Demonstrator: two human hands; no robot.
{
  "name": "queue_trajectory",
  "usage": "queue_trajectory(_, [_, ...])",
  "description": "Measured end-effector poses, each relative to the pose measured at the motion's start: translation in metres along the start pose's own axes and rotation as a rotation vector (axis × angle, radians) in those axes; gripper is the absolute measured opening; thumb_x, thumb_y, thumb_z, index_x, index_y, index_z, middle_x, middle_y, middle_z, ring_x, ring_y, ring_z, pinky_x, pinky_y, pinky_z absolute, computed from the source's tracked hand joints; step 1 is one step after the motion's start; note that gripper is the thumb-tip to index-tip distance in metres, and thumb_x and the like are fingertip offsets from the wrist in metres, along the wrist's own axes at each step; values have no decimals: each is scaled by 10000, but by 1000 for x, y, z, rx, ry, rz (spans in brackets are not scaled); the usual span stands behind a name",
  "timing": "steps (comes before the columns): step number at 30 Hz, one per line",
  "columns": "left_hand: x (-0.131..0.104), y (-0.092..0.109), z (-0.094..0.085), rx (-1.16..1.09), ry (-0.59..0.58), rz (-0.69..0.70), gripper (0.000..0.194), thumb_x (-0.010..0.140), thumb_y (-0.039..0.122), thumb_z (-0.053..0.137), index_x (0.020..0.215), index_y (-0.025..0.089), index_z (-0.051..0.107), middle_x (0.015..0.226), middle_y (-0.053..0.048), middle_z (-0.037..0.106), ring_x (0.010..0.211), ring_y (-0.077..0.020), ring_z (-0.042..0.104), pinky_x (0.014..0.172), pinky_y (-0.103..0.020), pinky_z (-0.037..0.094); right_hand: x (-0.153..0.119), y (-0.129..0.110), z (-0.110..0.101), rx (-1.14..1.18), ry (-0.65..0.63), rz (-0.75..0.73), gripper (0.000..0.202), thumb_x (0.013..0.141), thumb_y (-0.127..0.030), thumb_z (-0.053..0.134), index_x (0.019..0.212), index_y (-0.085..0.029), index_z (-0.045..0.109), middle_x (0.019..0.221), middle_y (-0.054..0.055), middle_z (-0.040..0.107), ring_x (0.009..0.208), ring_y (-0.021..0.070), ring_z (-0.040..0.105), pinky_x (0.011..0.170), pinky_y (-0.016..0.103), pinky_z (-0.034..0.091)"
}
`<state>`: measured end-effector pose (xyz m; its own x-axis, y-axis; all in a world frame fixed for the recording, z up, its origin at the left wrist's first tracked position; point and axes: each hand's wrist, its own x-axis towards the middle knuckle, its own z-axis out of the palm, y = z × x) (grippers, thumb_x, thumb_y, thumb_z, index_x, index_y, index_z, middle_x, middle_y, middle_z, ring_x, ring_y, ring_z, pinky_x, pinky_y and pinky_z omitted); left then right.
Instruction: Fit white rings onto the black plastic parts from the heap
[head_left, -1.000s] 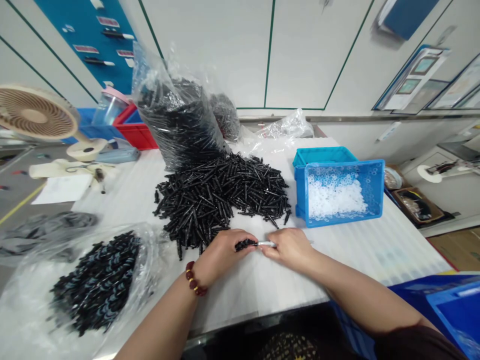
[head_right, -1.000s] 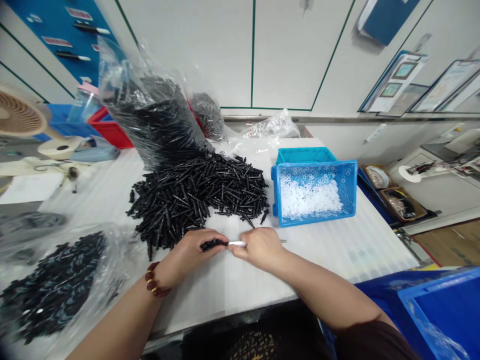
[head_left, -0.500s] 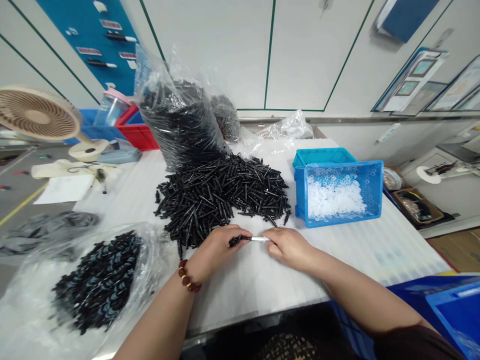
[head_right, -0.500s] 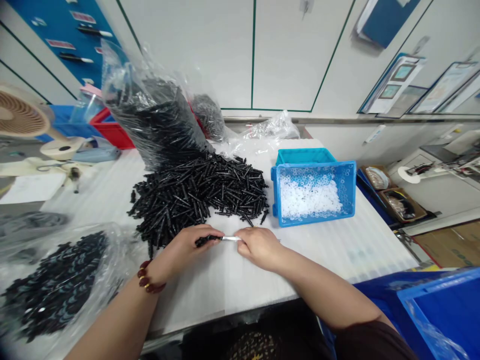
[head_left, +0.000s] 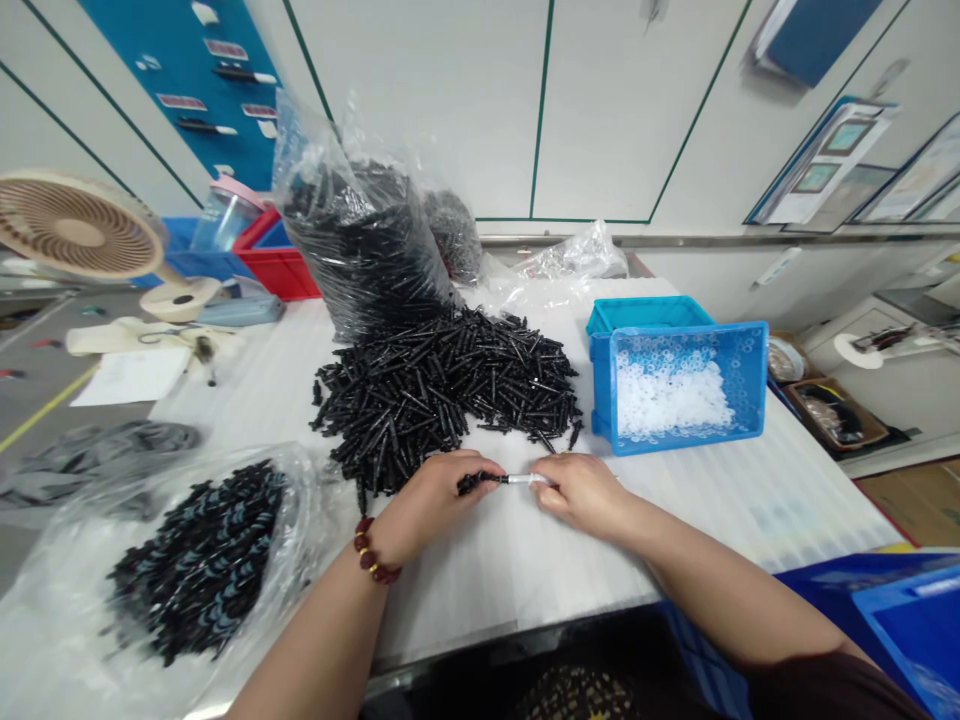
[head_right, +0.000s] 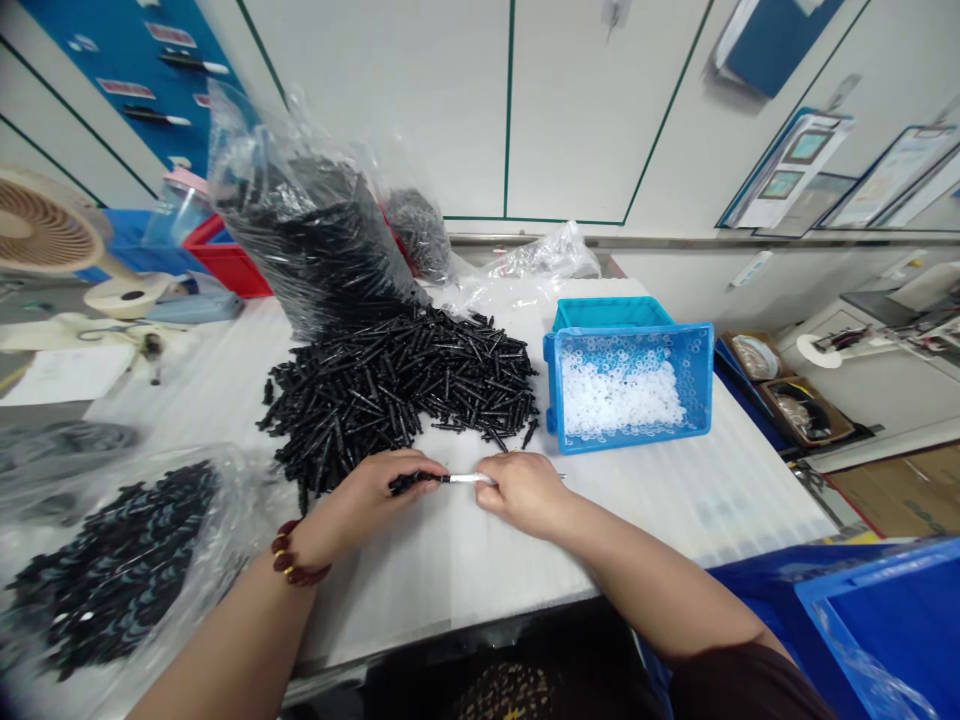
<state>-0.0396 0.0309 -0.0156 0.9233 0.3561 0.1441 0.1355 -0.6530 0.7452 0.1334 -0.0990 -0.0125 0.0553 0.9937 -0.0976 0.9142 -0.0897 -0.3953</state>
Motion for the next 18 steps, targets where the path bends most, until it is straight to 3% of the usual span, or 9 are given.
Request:
queue_trajectory(9, [0, 6, 6, 5, -52, -5, 180, 843, 220, 522, 929, 189, 678, 880, -32, 693, 808, -152, 631, 754, -247, 486, 1, -6, 3, -196, -13, 153, 378, 842, -522, 529, 714, -195, 668, 695, 29, 652, 660, 168, 579, 518, 249, 236])
queue_trajectory(18, [-1, 4, 6, 7, -37, 15, 171, 836, 196, 539, 928, 193, 683, 868, -22, 693, 784, -144, 635, 727, -236, 487, 2, -7, 5, -211, 12, 210, 372, 808, -539, 538, 709, -205, 666, 705, 29, 664, 674, 183, 597, 519, 249, 270])
